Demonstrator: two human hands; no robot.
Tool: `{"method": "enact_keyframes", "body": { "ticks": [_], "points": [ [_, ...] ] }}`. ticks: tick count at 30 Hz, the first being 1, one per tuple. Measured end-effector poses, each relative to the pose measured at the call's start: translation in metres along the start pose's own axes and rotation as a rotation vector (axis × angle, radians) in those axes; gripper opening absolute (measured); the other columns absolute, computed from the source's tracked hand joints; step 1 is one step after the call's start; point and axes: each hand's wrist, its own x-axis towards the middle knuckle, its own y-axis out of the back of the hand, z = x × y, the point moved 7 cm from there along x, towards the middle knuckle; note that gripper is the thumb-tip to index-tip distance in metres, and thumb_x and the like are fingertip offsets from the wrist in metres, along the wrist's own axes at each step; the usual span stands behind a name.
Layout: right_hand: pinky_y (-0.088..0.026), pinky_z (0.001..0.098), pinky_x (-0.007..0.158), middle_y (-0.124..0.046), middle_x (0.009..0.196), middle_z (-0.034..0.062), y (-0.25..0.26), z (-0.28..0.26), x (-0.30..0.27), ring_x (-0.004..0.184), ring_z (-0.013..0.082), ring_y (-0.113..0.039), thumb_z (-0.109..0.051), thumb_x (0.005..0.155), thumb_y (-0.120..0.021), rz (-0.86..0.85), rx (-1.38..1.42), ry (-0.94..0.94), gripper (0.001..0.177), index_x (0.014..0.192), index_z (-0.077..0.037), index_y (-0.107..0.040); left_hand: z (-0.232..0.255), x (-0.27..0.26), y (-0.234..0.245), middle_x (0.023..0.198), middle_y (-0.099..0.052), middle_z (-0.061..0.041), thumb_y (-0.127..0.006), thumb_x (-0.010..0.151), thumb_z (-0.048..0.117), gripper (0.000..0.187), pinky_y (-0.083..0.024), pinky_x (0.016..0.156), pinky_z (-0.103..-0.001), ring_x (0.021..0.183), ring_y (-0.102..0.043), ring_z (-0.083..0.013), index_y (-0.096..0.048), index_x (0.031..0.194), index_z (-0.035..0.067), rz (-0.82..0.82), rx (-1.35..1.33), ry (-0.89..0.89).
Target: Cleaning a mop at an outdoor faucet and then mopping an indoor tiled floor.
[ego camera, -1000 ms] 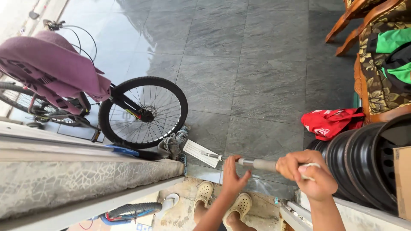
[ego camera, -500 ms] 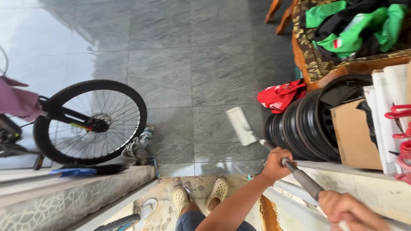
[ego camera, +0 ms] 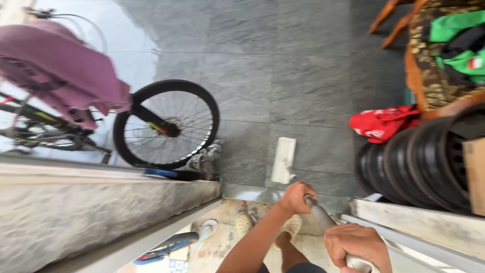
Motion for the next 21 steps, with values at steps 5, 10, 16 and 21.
{"method": "enact_keyframes", "body": {
  "ticks": [5, 10, 16, 21],
  "points": [
    [-0.035, 0.0339, 0.059, -0.049, 0.062, 0.0064, -0.023, 0.015, 0.029, 0.056, 0.0207, -0.046, -0.037, 0.088, -0.060, 0.306, 0.287, 0.053, 0.042, 0.065, -0.005, -0.045, -0.062, -0.076, 0.084, 0.084, -0.073, -0.013, -0.071, 0.057, 0.017, 0.028, -0.058, 0.073, -0.039, 0.078, -0.073, -0.0339, -0.075, 0.083, 0.008, 0.128, 0.100, 0.300],
    [-0.041, 0.0373, 0.062, -0.050, 0.064, 0.0078, -0.030, 0.002, 0.054, 0.060, 0.0218, -0.052, -0.034, 0.084, -0.059, 0.230, 0.065, 0.016, 0.038, 0.067, -0.003, -0.043, -0.075, -0.086, 0.088, 0.077, -0.069, -0.018, -0.074, 0.062, 0.021, 0.020, -0.054, 0.066, -0.044, 0.077, -0.066, -0.0402, -0.071, 0.073, 0.005, 0.131, 0.205, 0.307],
    [-0.034, 0.0350, 0.057, -0.043, 0.060, 0.0052, 0.026, -0.036, -0.019, 0.055, 0.0180, -0.041, -0.022, 0.080, -0.057, 0.267, 0.078, -0.177, 0.027, 0.066, -0.006, -0.040, -0.026, -0.029, -0.010, 0.084, -0.073, -0.015, -0.071, 0.059, 0.021, 0.029, -0.058, 0.074, -0.041, 0.081, -0.071, -0.0360, -0.077, 0.085, 0.010, 0.019, 0.168, 0.132],
    [-0.041, 0.0364, 0.057, -0.052, 0.060, 0.0075, 0.052, -0.036, -0.121, 0.055, 0.0196, -0.050, -0.012, 0.082, -0.049, 0.018, 0.147, -0.262, 0.017, 0.067, -0.003, -0.050, 0.046, 0.035, -0.162, 0.090, -0.074, -0.013, -0.070, 0.060, 0.019, 0.035, -0.060, 0.081, -0.037, 0.084, -0.073, -0.0323, -0.078, 0.093, 0.011, -0.124, -0.070, -0.132]
  ]
}}
